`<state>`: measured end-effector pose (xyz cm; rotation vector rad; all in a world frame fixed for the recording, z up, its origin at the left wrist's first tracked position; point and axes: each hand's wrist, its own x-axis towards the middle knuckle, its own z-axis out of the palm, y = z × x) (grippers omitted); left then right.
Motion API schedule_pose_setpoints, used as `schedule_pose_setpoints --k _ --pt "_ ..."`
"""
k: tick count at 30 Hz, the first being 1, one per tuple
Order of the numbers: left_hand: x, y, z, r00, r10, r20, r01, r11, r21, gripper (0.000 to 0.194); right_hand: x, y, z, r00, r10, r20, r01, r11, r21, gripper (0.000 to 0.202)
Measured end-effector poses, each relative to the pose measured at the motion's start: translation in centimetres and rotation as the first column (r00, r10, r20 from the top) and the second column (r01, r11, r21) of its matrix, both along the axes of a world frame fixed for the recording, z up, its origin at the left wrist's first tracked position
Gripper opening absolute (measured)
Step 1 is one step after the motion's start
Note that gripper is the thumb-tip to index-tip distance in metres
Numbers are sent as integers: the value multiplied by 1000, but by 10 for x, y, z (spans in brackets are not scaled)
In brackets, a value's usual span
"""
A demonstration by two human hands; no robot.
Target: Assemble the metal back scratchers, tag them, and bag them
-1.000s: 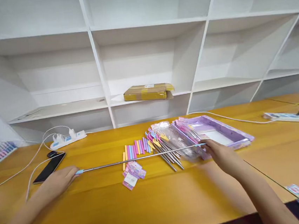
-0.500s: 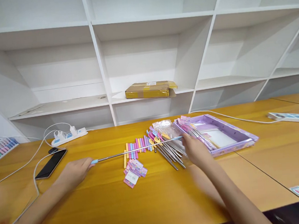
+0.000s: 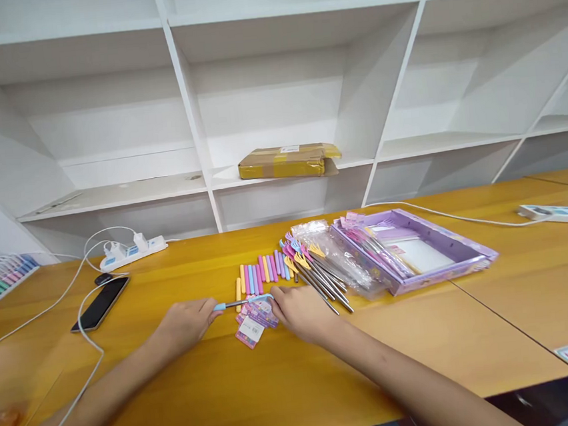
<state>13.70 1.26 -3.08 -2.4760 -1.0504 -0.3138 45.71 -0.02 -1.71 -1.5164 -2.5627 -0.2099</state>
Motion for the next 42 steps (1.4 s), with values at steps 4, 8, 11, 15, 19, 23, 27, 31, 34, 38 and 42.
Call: schedule_pose_setpoints --k 4,8,11,15,19,23,27,31,34,38,42 --pt "0 -1 4 999 -27 -31 28 999 20 34 1 2 -1 997 76 27 -76 997 0 32" --pt "-4 3 5 997 2 -80 -2 1000 -2 34 1 6 -5 993 112 26 -112 994 7 36" --pt "-19 9 7 994 48 -103 -50 999 -15 32 13 11 -5 996 90 7 -90 996 28 37" --pt "-69 15 19 990 107 -90 -109 994 -17 32 75 24 -5 996 62 -67 -60 998 37 37" --pt "-135 8 41 991 133 -21 -134 991 -20 36 182 27 -15 976 -182 -116 189 981 50 27" --pt "-171 -8 53 992 128 15 -128 992 -19 37 257 10 -27 925 -342 -163 357 932 70 26" --pt "-166 -14 49 993 118 24 -116 990 -76 38 267 -8 -30 895 -378 -238 394 919 21 37" --pt "-151 -13 36 997 70 39 -66 994 -86 39 266 -13 -30 839 -437 -323 454 891 -28 54" --pt "-146 -11 28 997 61 37 -58 995 -80 42 271 -15 -29 804 -457 -381 478 877 -45 57" --pt "-145 -10 25 992 121 42 -115 987 -114 43 276 -21 -28 764 -494 -415 501 860 -100 50" --pt "-143 -10 28 986 156 53 -146 977 -157 41 273 -22 -29 773 -502 -388 508 856 -97 40"
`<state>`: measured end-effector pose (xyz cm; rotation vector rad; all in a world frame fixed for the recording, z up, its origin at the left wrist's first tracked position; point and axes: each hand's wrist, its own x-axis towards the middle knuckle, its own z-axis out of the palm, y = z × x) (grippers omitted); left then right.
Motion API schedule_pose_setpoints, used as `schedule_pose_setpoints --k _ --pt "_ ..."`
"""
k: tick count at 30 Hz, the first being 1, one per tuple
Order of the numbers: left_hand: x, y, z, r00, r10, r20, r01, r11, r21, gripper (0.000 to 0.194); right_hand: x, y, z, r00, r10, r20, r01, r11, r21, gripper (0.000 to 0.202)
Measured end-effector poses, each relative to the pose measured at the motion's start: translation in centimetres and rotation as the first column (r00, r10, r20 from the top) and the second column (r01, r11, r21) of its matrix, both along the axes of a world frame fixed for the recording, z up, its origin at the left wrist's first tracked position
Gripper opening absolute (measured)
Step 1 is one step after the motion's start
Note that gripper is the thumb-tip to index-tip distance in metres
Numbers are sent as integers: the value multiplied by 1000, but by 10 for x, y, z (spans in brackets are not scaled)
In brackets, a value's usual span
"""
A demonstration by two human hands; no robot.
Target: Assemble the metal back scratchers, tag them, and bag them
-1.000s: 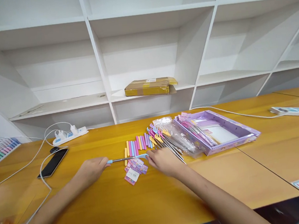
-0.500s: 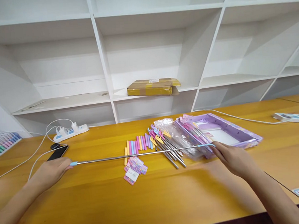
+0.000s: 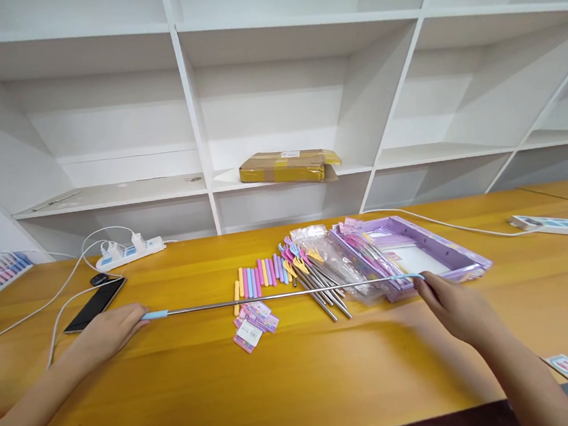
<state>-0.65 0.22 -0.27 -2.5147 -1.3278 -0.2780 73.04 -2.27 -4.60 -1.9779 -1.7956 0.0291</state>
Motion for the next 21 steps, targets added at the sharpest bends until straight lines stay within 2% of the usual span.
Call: schedule_pose_setpoints --k 4,7,14,17,19,21 --pt "1 -3 3 999 -6 38 6 1000 2 40 -8 6 1 998 -27 60 28 1000 -13 35" --pt "2 -5 3 999 -28 35 27 999 46 40 -12 14 5 998 -38 42 39 999 -28 36" --pt "18 0 -6 996 -71 60 70 997 19 37 -23 50 28 994 -18 104 23 998 -52 37" --pt "42 6 -7 995 -52 90 53 999 -4 36 -58 65 39 985 40 170 -31 998 -53 36" --pt "66 10 -8 996 -4 90 5 1000 -10 36 -100 68 45 968 64 243 -56 998 -41 36" --pt "95 14 -9 996 19 88 -17 1000 -26 37 -154 65 47 949 134 285 -129 991 -40 34"
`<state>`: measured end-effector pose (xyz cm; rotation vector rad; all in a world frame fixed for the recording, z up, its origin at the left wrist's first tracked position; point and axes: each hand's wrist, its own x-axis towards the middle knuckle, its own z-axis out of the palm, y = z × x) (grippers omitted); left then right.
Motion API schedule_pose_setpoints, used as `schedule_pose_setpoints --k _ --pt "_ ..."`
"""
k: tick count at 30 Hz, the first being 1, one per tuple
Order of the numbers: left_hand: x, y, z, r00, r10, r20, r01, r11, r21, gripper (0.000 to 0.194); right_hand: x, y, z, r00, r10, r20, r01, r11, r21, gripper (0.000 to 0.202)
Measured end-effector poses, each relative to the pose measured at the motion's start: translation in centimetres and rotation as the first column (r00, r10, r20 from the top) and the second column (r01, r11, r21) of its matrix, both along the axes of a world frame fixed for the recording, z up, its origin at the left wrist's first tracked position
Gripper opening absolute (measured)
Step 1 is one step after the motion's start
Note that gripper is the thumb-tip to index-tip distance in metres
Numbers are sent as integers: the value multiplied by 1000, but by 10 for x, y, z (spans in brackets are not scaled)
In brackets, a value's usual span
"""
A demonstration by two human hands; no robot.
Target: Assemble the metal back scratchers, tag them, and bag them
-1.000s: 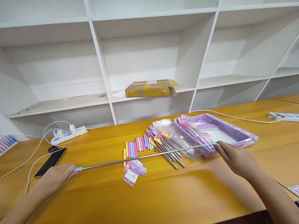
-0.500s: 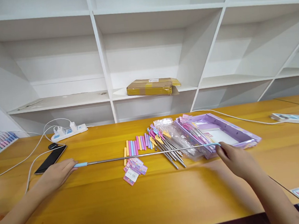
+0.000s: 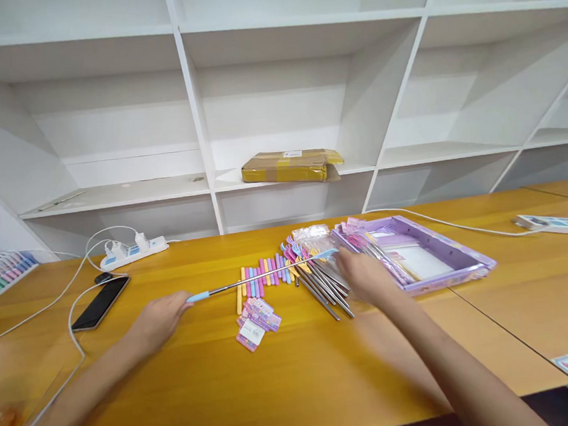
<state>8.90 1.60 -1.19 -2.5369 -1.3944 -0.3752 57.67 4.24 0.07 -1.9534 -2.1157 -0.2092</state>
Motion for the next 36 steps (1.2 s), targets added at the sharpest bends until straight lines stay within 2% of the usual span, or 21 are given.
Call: schedule_pose_setpoints --k 3,5,7,13,18,22,27,31,36 --pt "42 1 -6 999 -46 0 46 999 -25 35 -81 -12 -2 979 183 94 -176 981 -79 26" --pt "61 -1 -12 998 -54 32 54 998 -14 34 -118 -22 -3 978 169 120 -160 984 -77 24" --pt "70 -5 -18 995 -62 78 62 998 5 35 -134 -31 -2 982 147 118 -139 987 -75 23" --pt "72 -17 -29 975 -140 175 142 990 -2 39 -125 -53 6 982 123 143 -116 992 -58 24" --pt "66 -8 -30 979 -163 125 173 982 -74 41 -120 -59 4 977 145 155 -141 989 -32 26" --pt "58 -3 -21 989 -145 39 149 978 -148 43 -109 -55 5 959 272 77 -270 962 -35 30" --pt "54 -10 -13 988 -154 14 153 962 -225 44 -97 -55 15 918 395 -16 -395 916 -63 27" --pt "54 -15 -11 986 -167 4 163 958 -234 42 -94 -58 19 881 472 -26 -472 876 -102 31" --pt "53 -14 -9 975 -222 5 218 957 -193 42 -90 -59 14 826 564 -2 -562 822 -91 28"
